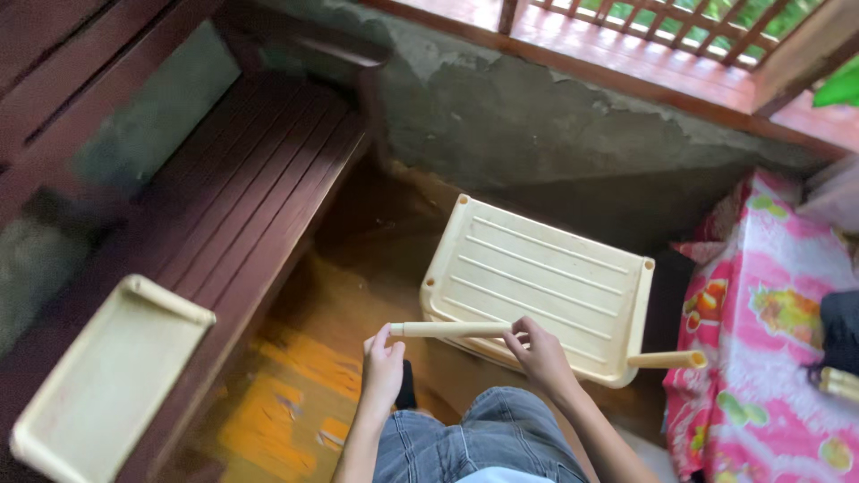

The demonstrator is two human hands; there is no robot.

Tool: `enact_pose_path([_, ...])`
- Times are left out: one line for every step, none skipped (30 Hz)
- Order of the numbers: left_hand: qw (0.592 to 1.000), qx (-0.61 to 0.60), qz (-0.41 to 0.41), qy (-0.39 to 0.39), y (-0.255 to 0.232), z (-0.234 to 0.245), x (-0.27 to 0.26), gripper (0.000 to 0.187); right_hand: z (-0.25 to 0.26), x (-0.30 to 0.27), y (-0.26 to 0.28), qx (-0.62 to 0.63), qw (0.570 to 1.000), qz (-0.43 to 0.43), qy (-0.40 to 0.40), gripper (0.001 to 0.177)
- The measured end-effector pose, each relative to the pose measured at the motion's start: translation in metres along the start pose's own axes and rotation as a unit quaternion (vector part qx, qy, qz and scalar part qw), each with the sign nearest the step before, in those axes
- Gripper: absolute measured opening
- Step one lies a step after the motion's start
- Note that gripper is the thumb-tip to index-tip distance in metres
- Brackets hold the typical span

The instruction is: The person assembles a small plastic stool by inserting four cylindrical legs into the underside of the seat. They then pick up a second stool seat and place it on top of the assembled stool.

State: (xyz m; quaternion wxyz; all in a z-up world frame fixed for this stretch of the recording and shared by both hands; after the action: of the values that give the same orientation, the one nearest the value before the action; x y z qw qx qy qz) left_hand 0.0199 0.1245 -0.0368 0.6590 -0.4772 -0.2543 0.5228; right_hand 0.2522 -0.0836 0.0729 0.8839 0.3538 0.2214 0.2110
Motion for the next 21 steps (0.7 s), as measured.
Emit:
enact_pose_path([1.000, 0.007, -0.003, 0.023, 0.002, 0.003, 0.014, 0.051, -0.007, 0.001, 0.005, 0.004, 1.000, -0.013, -0.023, 0.030])
enact_pose_path([0.999, 0.013, -0.006, 0.046, 0.003, 0.002, 0.025, 0.053, -0.012, 0.002, 0.009, 0.008, 0.999, -0.025, -0.046, 0.030])
enact_pose_path([0.997, 0.022, -0.009, 0.068, 0.003, 0.003, 0.034, 0.055, -0.019, 0.002, 0.012, 0.056, 0.995, -0.058, -0.055, 0.028])
enact_pose_path([0.995, 0.037, -0.007, 0.092, 0.004, 0.005, 0.047, 0.054, -0.025, 0.003, 0.013, 0.103, 0.988, -0.090, -0.065, 0.027])
enact_pose_path([0.992, 0.051, -0.002, 0.115, 0.007, 0.003, 0.056, 0.053, -0.030, 0.003, 0.011, 0.147, 0.979, -0.121, -0.073, 0.026])
enact_pose_path([0.988, 0.066, 0.003, 0.137, 0.011, 0.003, 0.066, 0.052, -0.037, 0.002, 0.010, 0.201, 0.968, -0.126, -0.084, 0.025])
enact_pose_path([0.986, 0.068, -0.008, 0.150, 0.014, 0.001, 0.074, 0.052, -0.043, 0.004, 0.009, 0.253, 0.954, -0.128, -0.096, 0.024])
enact_pose_path([0.984, 0.069, -0.020, 0.162, 0.018, -0.003, 0.082, 0.051, -0.049, 0.006, 0.009, 0.303, 0.938, -0.129, -0.108, 0.024])
enact_pose_path([0.982, 0.070, -0.030, 0.175, 0.022, -0.008, 0.089, 0.050, -0.054, 0.008, 0.007, 0.326, 0.928, -0.141, -0.115, 0.023])
enact_pose_path([0.979, 0.075, -0.052, 0.182, 0.025, -0.013, 0.094, 0.049, -0.057, 0.010, 0.005, 0.348, 0.917, -0.152, -0.121, 0.023])
enact_pose_path([0.977, 0.078, -0.074, 0.186, 0.027, -0.019, 0.099, 0.048, -0.058, 0.013, 0.003, 0.369, 0.907, -0.161, -0.127, 0.023])
enact_pose_path([0.974, 0.081, -0.096, 0.191, 0.028, -0.024, 0.103, 0.047, -0.057, 0.015, 0.002, 0.374, 0.902, -0.168, -0.134, 0.026])
enact_pose_path([0.975, 0.067, -0.048, 0.209, 0.031, -0.030, 0.107, 0.047, -0.056, 0.019, 0.003, 0.378, 0.898, -0.175, -0.140, 0.029])
enact_pose_path([0.973, 0.054, 0.000, 0.226, 0.032, -0.038, 0.110, 0.047, -0.055, 0.023, 0.004, 0.383, 0.894, -0.181, -0.145, 0.034])
enact_pose_path([0.968, 0.040, 0.049, 0.242, 0.031, -0.044, 0.112, 0.047, -0.053, 0.026, 0.006, 0.393, 0.892, -0.180, -0.135, 0.034])
enact_pose_path([0.961, 0.046, 0.080, 0.262, 0.029, -0.049, 0.115, 0.048, -0.051, 0.030, 0.009, 0.402, 0.889, -0.180, -0.124, 0.036])
enact_pose_path([0.952, 0.052, 0.112, 0.280, 0.027, -0.052, 0.119, 0.048, -0.049, 0.035, 0.014, 0.411, 0.887, -0.179, -0.113, 0.038])
enact_pose_path([0.942, 0.057, 0.143, 0.297, 0.024, -0.056, 0.122, 0.049, -0.048, 0.042, 0.020, 0.413, 0.890, -0.171, -0.091, 0.036])
enact_pose_path([0.944, 0.031, 0.138, 0.299, 0.021, -0.062, 0.123, 0.047, -0.048, 0.046, 0.026, 0.414, 0.893, -0.165, -0.068, 0.035])
enact_pose_path([0.945, 0.005, 0.133, 0.300, 0.017, -0.069, 0.126, 0.046, -0.048, 0.049, 0.031, 0.415, 0.895, -0.159, -0.045, 0.035])
enact_pose_path([0.945, -0.020, 0.129, 0.301, 0.016, -0.075, 0.127, 0.044, -0.049, 0.053, 0.037, 0.405, 0.901, -0.150, -0.043, 0.034])
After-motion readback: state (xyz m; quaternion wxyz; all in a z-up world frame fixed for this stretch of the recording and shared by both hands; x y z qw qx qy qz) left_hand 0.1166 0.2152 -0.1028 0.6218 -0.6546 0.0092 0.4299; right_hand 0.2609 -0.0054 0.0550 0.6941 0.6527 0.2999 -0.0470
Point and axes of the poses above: each hand's wrist, its own x-axis towards the middle knuckle, its own z-axis out of the back of the hand, y = z × x, the point moved 3 cm from there along x, towards the middle knuckle, and after that the axes turned 8 degrees about -y, right-handed, at the moved point
